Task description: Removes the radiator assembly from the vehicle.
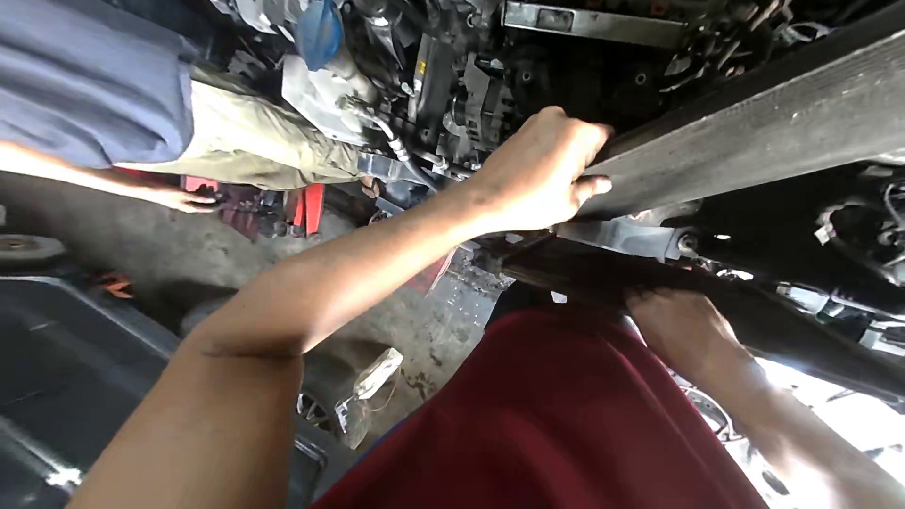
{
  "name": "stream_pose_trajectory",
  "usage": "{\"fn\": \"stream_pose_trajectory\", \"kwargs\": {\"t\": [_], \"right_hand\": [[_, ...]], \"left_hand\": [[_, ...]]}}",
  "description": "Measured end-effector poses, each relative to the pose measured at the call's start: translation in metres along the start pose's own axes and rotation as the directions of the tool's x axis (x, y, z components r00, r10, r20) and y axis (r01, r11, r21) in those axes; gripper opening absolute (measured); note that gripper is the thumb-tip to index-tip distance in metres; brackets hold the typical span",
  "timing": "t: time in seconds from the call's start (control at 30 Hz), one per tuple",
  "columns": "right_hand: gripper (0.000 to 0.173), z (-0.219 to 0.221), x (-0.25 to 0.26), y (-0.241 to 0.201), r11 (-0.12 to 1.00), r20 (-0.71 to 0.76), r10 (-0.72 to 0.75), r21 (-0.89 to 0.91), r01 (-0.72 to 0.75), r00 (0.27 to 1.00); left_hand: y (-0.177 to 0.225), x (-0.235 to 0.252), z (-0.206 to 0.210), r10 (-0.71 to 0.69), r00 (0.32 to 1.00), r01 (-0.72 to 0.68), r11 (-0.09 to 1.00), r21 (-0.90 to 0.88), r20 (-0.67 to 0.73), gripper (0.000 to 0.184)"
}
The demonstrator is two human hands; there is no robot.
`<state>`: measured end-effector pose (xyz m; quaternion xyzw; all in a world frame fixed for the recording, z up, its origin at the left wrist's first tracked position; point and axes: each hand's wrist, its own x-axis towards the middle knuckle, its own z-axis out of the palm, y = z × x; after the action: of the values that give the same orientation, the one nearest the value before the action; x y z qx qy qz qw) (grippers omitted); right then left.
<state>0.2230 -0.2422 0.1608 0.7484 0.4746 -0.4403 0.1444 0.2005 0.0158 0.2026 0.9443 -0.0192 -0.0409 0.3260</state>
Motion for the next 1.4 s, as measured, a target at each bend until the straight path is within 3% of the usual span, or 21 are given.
{"fn": "stream_pose_trajectory", "kwargs": {"t": [0.3, 0.43, 0.7, 0.93, 1.03, 1.27, 1.4], "right_hand": [[0.022, -0.018, -0.007, -0.013, 0.999, 0.088, 0.032, 0.01, -0.033, 0.996], [0.024, -0.008, -0.012, -0.009, 0.999, -0.017, 0.043, 0.025, -0.043, 0.999], [0.027, -0.012, -0.013, -0.012, 0.994, 0.003, 0.108, 0.008, -0.108, 0.994], [0.029, 0.024, -0.007, -0.001, 0.991, -0.208, 0.122, 0.08, -0.108, 0.97], [0.028, 0.022, -0.005, -0.001, 0.989, -0.153, 0.129, 0.094, -0.116, 0.98], [0.03, 0.043, 0.005, 0.006, 0.982, -0.228, 0.13, 0.163, -0.094, 0.965], [0.038, 0.038, 0.024, 0.022, 0.958, 0.005, 0.178, 0.228, -0.174, 0.984]], "left_hand": [[-0.006, -0.01, -0.011, 0.046, 0.997, -0.047, 0.999, -0.008, -0.069, 0.018], [-0.007, -0.015, -0.019, 0.038, 0.993, -0.043, 0.998, -0.041, -0.108, 0.019], [-0.007, -0.018, -0.027, 0.081, 0.99, -0.088, 0.994, -0.062, -0.118, 0.018], [-0.006, -0.024, -0.023, 0.105, 0.983, -0.111, 0.993, -0.034, -0.151, 0.018], [-0.006, -0.028, -0.02, 0.12, 0.981, -0.123, 0.992, -0.012, -0.155, 0.018], [0.001, -0.039, -0.021, 0.137, 0.972, -0.138, 0.99, 0.011, -0.193, 0.018], [0.002, -0.045, -0.023, 0.135, 0.972, -0.139, 0.99, -0.007, -0.191, 0.02]]}}
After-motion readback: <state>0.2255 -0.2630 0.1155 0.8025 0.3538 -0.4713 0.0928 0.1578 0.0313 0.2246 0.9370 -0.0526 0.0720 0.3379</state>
